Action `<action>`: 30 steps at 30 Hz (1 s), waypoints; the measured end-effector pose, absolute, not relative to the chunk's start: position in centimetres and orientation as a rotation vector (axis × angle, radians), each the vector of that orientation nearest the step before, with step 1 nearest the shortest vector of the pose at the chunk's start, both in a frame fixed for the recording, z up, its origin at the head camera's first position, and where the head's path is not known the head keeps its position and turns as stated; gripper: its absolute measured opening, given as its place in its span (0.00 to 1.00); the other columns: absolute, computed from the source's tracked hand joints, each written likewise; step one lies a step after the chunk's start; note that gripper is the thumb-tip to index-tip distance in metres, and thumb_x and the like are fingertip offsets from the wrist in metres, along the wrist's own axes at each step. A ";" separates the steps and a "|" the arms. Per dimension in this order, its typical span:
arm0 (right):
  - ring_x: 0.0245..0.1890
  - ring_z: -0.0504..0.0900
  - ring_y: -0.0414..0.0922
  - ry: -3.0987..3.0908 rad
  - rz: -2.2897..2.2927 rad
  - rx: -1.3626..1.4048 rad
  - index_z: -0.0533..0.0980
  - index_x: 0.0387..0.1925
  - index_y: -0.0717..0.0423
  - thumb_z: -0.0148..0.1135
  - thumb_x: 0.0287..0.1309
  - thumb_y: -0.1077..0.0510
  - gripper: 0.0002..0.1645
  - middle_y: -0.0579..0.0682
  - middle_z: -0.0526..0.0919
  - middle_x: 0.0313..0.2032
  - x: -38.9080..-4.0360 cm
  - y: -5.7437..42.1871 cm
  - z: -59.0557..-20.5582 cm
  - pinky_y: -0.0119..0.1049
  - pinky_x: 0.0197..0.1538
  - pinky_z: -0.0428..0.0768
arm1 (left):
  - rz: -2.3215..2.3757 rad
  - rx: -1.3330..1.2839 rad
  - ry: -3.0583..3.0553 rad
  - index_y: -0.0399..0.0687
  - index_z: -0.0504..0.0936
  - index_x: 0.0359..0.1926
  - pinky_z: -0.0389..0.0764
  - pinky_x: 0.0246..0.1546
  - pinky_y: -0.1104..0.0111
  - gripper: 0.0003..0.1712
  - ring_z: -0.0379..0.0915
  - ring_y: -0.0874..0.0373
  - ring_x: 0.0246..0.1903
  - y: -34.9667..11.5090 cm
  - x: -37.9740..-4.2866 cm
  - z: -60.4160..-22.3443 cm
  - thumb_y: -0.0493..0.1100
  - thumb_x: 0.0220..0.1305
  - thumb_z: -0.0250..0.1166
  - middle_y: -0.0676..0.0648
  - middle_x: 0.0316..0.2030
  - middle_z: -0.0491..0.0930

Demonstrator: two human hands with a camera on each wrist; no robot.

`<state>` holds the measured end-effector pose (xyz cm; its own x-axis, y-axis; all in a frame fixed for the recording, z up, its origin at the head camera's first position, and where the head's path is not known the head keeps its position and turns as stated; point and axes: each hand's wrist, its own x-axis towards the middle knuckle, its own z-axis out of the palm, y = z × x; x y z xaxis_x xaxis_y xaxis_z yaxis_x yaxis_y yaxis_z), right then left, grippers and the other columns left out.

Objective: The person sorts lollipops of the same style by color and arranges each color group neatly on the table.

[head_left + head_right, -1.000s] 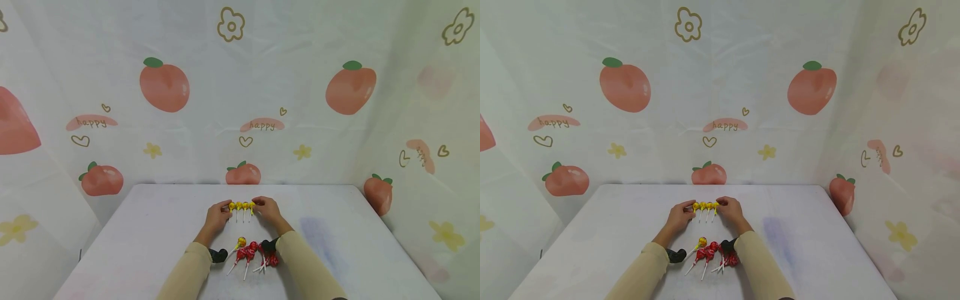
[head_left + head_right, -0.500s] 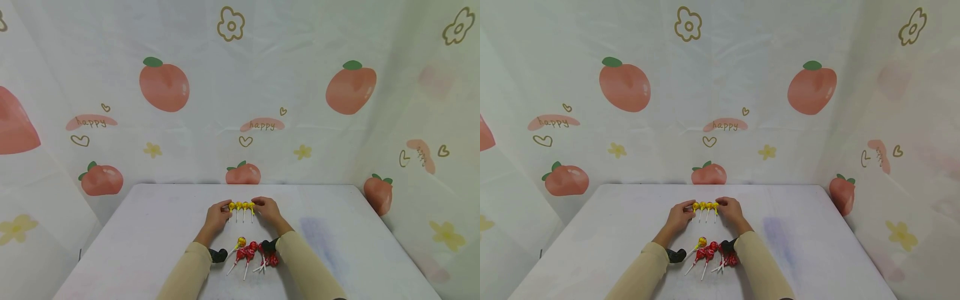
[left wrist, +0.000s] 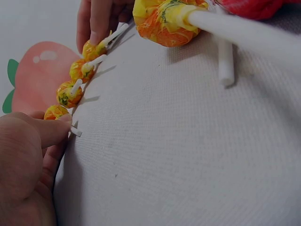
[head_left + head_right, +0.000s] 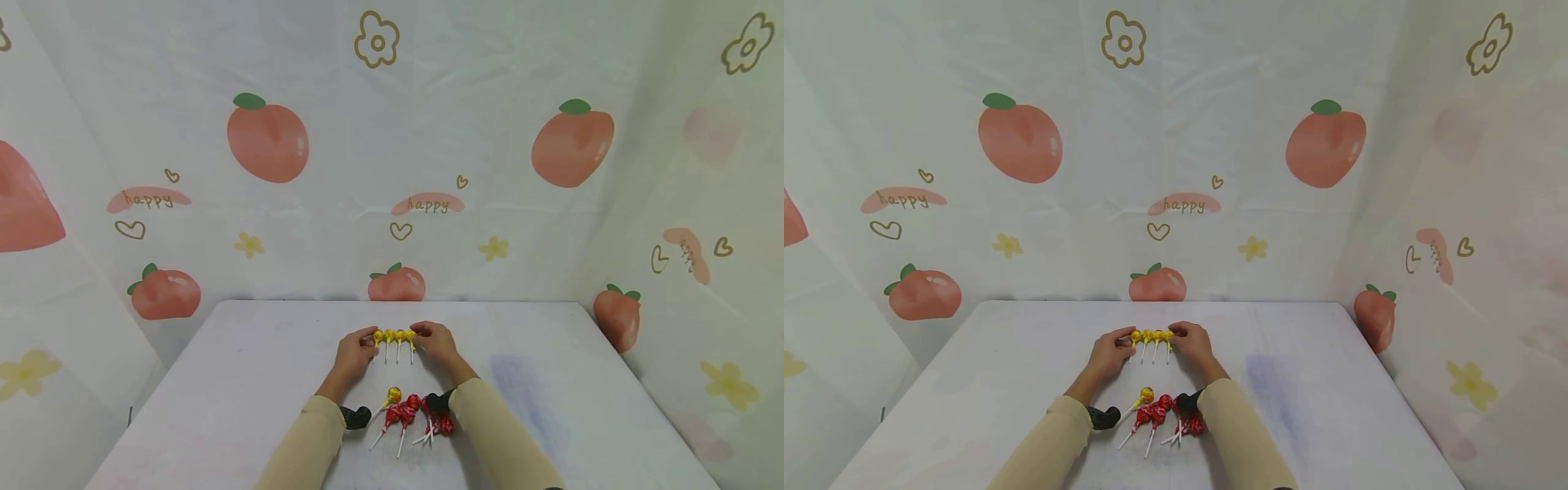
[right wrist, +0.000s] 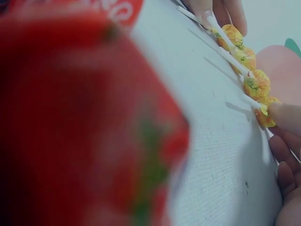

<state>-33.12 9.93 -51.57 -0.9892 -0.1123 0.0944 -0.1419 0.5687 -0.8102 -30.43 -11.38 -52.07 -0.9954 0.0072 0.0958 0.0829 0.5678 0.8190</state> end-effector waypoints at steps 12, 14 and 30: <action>0.42 0.80 0.47 -2.749 1.429 0.202 0.82 0.47 0.55 0.67 0.59 0.60 0.13 0.50 0.84 0.41 -33.0 9.7 -51.6 0.44 0.51 0.78 | -1.431 -0.090 -2.708 0.48 0.78 0.61 0.80 0.41 0.62 0.27 0.74 0.58 0.34 -11.5 -30.4 -52.0 0.33 0.60 0.68 0.48 0.41 0.80; 0.41 0.80 0.47 -2.753 1.434 0.195 0.82 0.47 0.55 0.67 0.59 0.60 0.13 0.49 0.84 0.41 -33.1 9.7 -51.6 0.43 0.51 0.78 | -1.433 -0.084 -2.706 0.48 0.79 0.61 0.80 0.41 0.63 0.27 0.74 0.58 0.34 -11.6 -30.4 -52.1 0.33 0.60 0.68 0.48 0.40 0.80; 0.43 0.78 0.48 -2.721 1.554 0.061 0.80 0.49 0.57 0.64 0.62 0.53 0.17 0.51 0.82 0.43 -32.9 9.8 -49.9 0.44 0.49 0.78 | -1.444 -0.065 -2.714 0.50 0.78 0.61 0.79 0.40 0.64 0.27 0.73 0.57 0.33 -11.4 -30.5 -52.0 0.33 0.60 0.68 0.49 0.39 0.80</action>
<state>-32.93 9.77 -49.87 -0.9992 -0.0301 0.0255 -0.0372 0.5074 -0.8609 -30.46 -11.39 -52.02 -0.9969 0.0064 0.0783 0.0685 0.5586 0.8266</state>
